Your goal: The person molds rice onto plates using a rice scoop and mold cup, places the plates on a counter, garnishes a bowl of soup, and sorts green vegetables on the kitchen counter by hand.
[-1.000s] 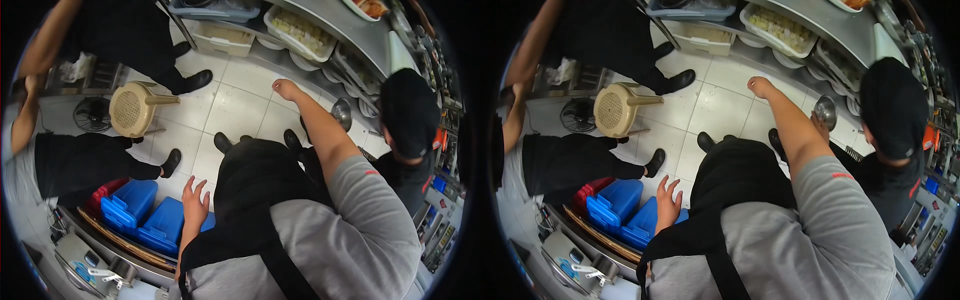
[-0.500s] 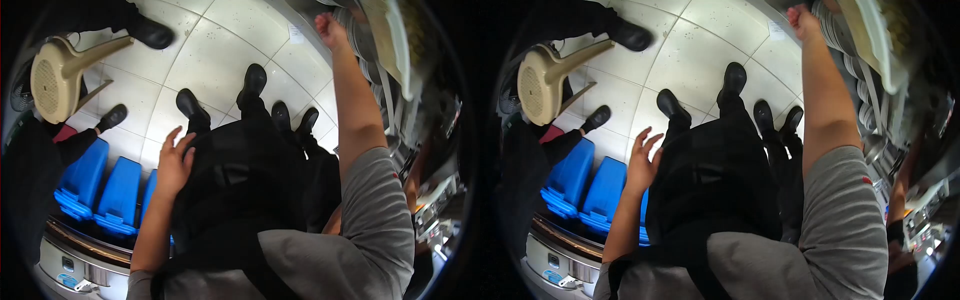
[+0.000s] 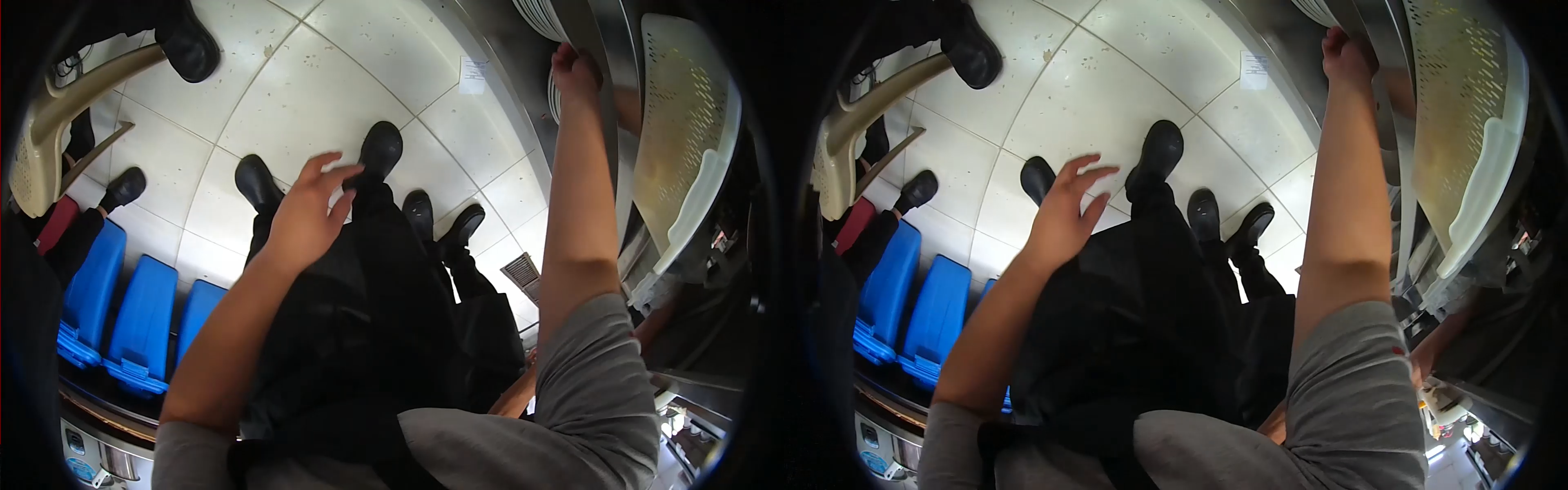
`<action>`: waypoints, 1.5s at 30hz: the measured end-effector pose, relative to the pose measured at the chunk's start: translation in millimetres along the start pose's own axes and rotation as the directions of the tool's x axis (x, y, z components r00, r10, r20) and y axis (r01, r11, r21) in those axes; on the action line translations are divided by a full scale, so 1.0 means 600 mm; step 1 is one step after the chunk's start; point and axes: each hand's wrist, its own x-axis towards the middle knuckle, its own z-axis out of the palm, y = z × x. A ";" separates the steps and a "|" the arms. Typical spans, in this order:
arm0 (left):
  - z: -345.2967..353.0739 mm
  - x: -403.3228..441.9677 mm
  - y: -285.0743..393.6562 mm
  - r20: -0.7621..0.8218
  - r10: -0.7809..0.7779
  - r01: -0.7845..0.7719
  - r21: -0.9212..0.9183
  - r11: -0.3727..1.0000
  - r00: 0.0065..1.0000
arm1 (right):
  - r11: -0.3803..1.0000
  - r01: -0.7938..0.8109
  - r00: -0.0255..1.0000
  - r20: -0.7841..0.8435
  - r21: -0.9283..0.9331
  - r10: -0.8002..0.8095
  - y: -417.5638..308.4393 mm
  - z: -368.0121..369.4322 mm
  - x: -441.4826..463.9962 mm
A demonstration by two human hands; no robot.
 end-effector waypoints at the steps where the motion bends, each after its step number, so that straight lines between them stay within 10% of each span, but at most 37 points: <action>1: 0.011 0.025 0.001 -0.033 0.036 -0.038 -0.065 0.997 0.999 | 0.997 0.038 0.997 0.058 0.062 -0.041 0.007 -0.025 -0.010; 6: 0.032 0.166 0.087 0.144 -0.166 0.219 -0.580 0.784 0.976 | 0.984 -0.033 0.999 -0.027 0.175 0.038 0.017 -0.087 -0.165; 13: 0.018 0.213 0.118 0.351 -0.064 0.357 -0.916 0.185 0.934 | 0.934 -0.285 0.821 0.449 -0.214 0.353 0.036 -0.165 -0.361; 16: 0.001 0.160 0.087 0.263 -0.273 0.332 -0.909 0.251 0.926 | 0.842 -0.253 0.763 0.436 -0.477 0.476 0.012 -0.133 -0.305; 19: -0.013 0.128 0.055 0.190 -0.337 0.296 -0.906 0.301 0.922 | 0.935 -0.349 0.920 0.168 -0.064 0.355 -0.016 -0.023 -0.156; 20: -0.015 0.127 0.052 0.190 -0.342 0.299 -0.905 0.302 0.920 | 0.866 -0.482 0.753 0.568 0.131 0.333 -0.010 -0.039 -0.045; 22: -0.021 0.123 0.048 0.187 -0.400 0.321 -0.899 0.300 0.897 | 0.761 -0.553 0.766 0.566 0.338 0.305 0.015 -0.017 0.095; 23: -0.023 0.125 0.048 0.187 -0.404 0.323 -0.897 0.302 0.896 | 0.820 -0.427 0.904 0.168 0.381 0.393 0.016 0.008 0.115; 27: -0.026 0.138 0.045 0.140 -0.419 0.304 -0.883 0.357 0.897 | 0.862 -0.229 0.969 0.187 0.453 0.160 0.035 0.005 0.084; 29: -0.026 0.150 0.037 0.120 -0.406 0.292 -0.871 0.395 0.906 | 0.979 -0.023 0.977 0.214 0.202 -0.022 0.010 0.001 -0.025; 31: -0.020 0.157 0.023 0.117 -0.413 0.311 -0.841 0.443 0.903 | 0.732 -0.395 0.847 0.529 0.555 0.056 -0.005 -0.084 -0.053; 37: -0.025 0.157 0.021 0.153 -0.482 0.341 -0.879 0.332 0.863 | 0.931 -0.321 0.938 0.197 0.175 0.286 0.054 -0.156 -0.340; 45: -0.004 0.138 -0.008 0.221 -0.452 0.361 -0.898 0.251 0.864 | 0.873 -0.443 0.852 0.208 -0.204 0.481 0.145 -0.108 -0.521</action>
